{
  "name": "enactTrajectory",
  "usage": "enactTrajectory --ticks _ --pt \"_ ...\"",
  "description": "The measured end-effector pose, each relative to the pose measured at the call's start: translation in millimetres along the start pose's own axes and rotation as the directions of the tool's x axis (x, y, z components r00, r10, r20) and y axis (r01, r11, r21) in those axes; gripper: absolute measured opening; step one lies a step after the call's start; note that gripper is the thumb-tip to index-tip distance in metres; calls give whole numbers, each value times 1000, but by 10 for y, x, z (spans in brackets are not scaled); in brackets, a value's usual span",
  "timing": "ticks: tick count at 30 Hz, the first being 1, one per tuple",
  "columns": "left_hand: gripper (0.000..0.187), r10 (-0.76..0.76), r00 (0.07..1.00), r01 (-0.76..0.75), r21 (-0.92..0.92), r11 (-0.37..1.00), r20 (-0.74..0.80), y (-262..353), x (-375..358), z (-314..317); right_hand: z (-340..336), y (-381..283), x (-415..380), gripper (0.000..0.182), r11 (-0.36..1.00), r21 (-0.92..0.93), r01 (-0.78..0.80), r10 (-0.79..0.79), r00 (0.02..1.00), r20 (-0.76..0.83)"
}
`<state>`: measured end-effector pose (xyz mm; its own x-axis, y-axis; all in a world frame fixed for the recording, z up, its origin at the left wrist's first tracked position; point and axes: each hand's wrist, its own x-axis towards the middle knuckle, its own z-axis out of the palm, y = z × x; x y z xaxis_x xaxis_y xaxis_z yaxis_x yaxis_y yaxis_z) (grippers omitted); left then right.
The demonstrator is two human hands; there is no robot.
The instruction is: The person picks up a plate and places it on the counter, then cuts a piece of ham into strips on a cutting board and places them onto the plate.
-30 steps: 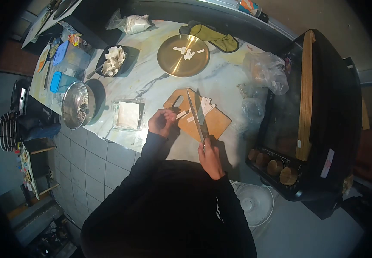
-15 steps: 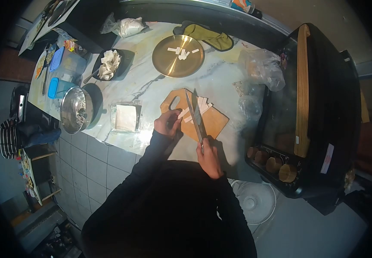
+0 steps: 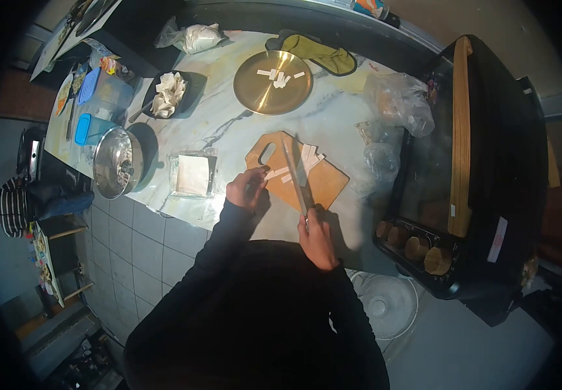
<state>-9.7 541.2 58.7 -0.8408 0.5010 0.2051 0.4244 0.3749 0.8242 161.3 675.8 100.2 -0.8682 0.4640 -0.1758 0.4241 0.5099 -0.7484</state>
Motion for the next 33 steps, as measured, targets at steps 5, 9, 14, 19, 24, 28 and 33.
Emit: enactTrajectory --ticks 5,9,14,19,24,28,33 --pt "29 26 999 -27 27 999 19 -32 -32 -89 51 124 29 18 994 52 -93 93 996 -4" --pt "29 46 999 -47 12 999 23 -37 -12 -46 26 97 41 17 998 48 -51 52 999 -14" --pt "31 102 994 -101 -40 994 38 54 114 83 29 131 35 17 997 58 -46 49 998 -39" --pt "30 117 990 -115 -20 993 81 54 159 102 19 85 -7 15 998 -6 -69 69 997 -34" --pt "29 63 995 -61 -23 998 84 -2 126 114 102 143 -59 19 995 -96 -30 35 998 60" --pt "29 1 996 -2 13 1000 88 -27 80 66 92 88 -60 21 991 -131 27 -13 994 106" --pt "29 17 996 -19 24 1000 86 11 2 -64 114 74 -49 19 979 -192 67 -55 996 64"
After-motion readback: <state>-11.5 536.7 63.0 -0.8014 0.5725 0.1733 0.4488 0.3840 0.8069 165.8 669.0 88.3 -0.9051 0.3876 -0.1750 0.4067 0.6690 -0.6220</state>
